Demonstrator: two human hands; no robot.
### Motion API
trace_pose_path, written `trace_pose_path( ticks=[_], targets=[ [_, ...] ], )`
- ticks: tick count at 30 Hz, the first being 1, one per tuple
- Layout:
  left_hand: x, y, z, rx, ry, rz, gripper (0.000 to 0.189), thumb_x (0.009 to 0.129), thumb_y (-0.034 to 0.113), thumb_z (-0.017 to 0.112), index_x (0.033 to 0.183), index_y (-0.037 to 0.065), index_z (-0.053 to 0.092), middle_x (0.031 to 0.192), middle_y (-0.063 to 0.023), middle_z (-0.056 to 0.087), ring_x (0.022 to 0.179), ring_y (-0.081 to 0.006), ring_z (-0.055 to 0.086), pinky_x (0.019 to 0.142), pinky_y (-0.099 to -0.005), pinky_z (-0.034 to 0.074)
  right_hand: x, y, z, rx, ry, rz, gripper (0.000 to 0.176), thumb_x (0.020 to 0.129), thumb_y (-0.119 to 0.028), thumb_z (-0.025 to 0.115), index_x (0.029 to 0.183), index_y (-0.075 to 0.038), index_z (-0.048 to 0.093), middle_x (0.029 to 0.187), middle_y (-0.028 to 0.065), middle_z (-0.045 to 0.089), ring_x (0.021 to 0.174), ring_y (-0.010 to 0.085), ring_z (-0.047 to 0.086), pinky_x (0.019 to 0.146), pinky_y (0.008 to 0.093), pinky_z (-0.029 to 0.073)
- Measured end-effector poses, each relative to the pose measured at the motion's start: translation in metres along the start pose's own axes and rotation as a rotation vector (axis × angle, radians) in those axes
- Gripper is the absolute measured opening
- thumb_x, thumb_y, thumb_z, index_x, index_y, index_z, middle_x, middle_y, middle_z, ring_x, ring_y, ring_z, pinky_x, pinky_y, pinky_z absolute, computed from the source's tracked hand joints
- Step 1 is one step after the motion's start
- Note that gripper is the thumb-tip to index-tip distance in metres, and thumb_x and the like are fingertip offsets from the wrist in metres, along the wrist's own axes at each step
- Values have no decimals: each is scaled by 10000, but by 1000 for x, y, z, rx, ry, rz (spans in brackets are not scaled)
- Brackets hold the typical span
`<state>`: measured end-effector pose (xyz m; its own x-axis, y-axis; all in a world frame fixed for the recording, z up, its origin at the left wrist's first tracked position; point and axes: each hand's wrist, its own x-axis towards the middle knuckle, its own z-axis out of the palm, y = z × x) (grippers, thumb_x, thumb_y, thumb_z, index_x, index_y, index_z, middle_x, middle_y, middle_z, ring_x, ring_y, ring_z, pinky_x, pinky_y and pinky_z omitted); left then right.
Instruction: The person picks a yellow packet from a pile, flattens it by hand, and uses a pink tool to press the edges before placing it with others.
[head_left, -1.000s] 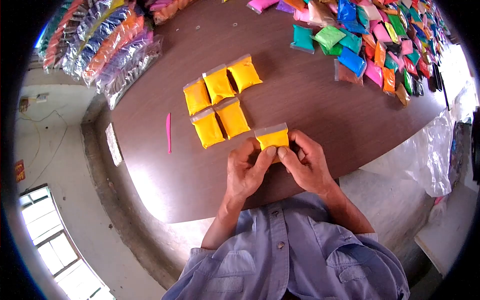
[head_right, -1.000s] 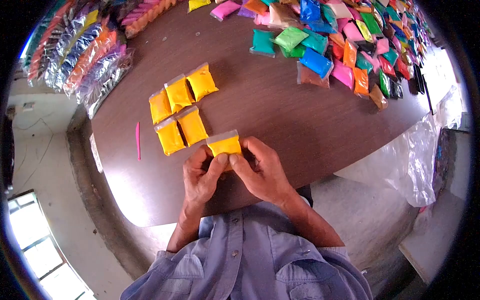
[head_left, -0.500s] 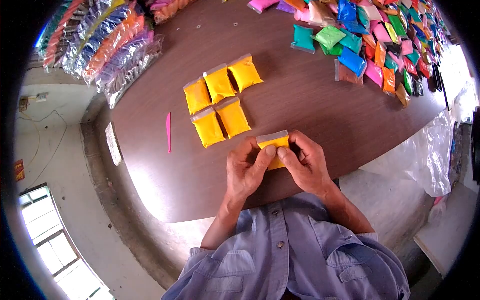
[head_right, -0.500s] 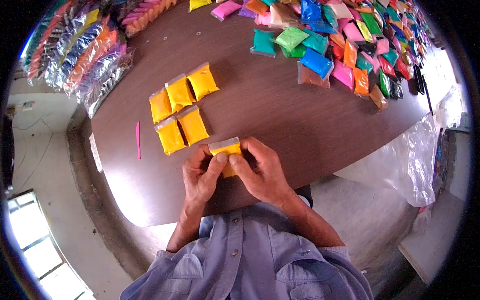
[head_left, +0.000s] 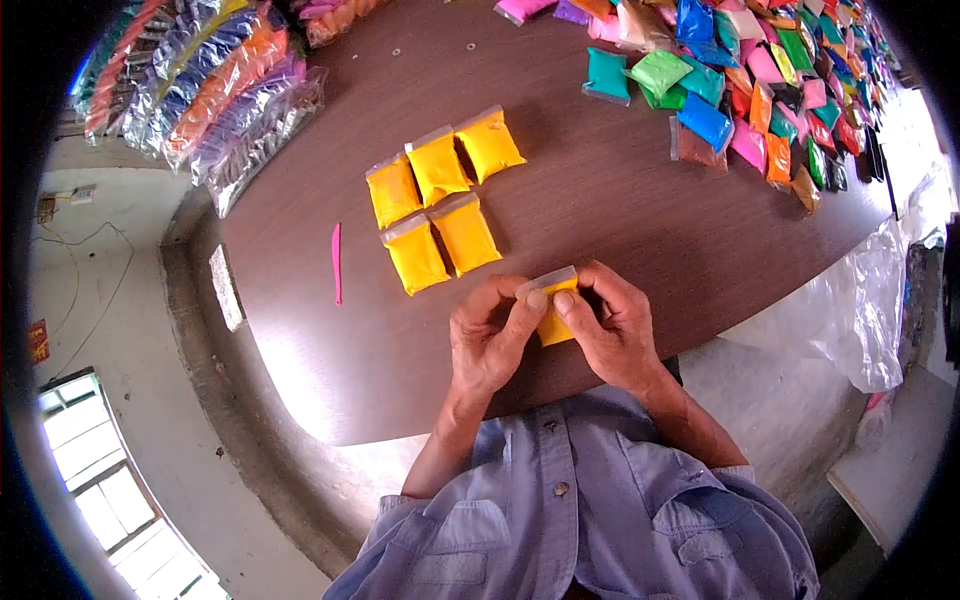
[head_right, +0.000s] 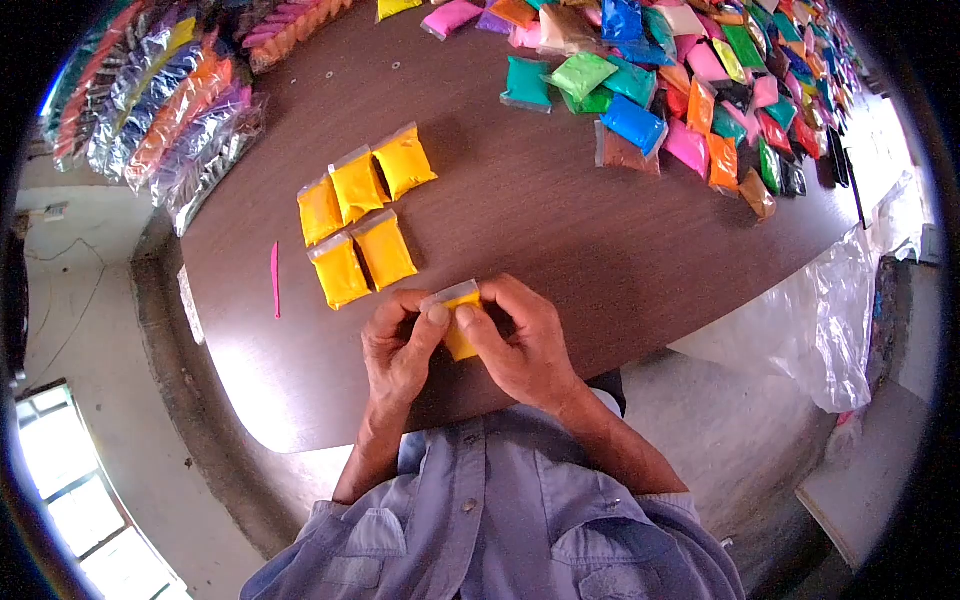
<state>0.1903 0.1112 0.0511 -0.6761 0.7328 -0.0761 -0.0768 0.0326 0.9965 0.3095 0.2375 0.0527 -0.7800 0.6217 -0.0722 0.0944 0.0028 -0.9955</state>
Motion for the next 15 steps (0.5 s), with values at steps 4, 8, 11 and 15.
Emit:
trace_pose_path(
  ticks=[4, 8, 11, 15],
  targets=[
    [-1, -3, -1, -25, 5, 12, 135, 1007, 153, 720, 1047, 25, 715, 939, -4, 695, 853, -68, 611, 751, -221, 505, -1, 2, 5, 26, 45, -9, 154, 982, -161, 677, 1027, -15, 662, 889, 57, 617, 773, 108, 573, 662, 278, 477],
    [-2, -4, 0, -6, 7, 22, 111, 1003, 119, 715, 1052, 19, 717, 946, -10, 699, 858, -71, 615, 756, -222, 507, -1, 7, 6, 30, 52, -18, 148, 980, -151, 684, 1028, -13, 662, 899, 55, 619, 780, 105, 576, 667, 272, 478],
    [-2, 2, 2, -36, 1, -21, 105, 1003, 104, 708, 1063, 17, 719, 948, -13, 701, 863, -72, 618, 761, -222, 509, -2, 9, 6, 66, 64, 6, 149, 986, -146, 681, 1029, -5, 660, 905, 54, 621, 791, 106, 587, 677, 273, 485],
    [0, -1, -2, 11, -19, -11, 127, 1004, 118, 712, 1079, 15, 718, 958, -20, 707, 867, -74, 623, 762, -225, 513, -2, 5, 8, 76, 50, -19, 139, 995, -139, 672, 1033, -5, 661, 902, 56, 621, 806, 103, 600, 684, 273, 490]
  ],
)
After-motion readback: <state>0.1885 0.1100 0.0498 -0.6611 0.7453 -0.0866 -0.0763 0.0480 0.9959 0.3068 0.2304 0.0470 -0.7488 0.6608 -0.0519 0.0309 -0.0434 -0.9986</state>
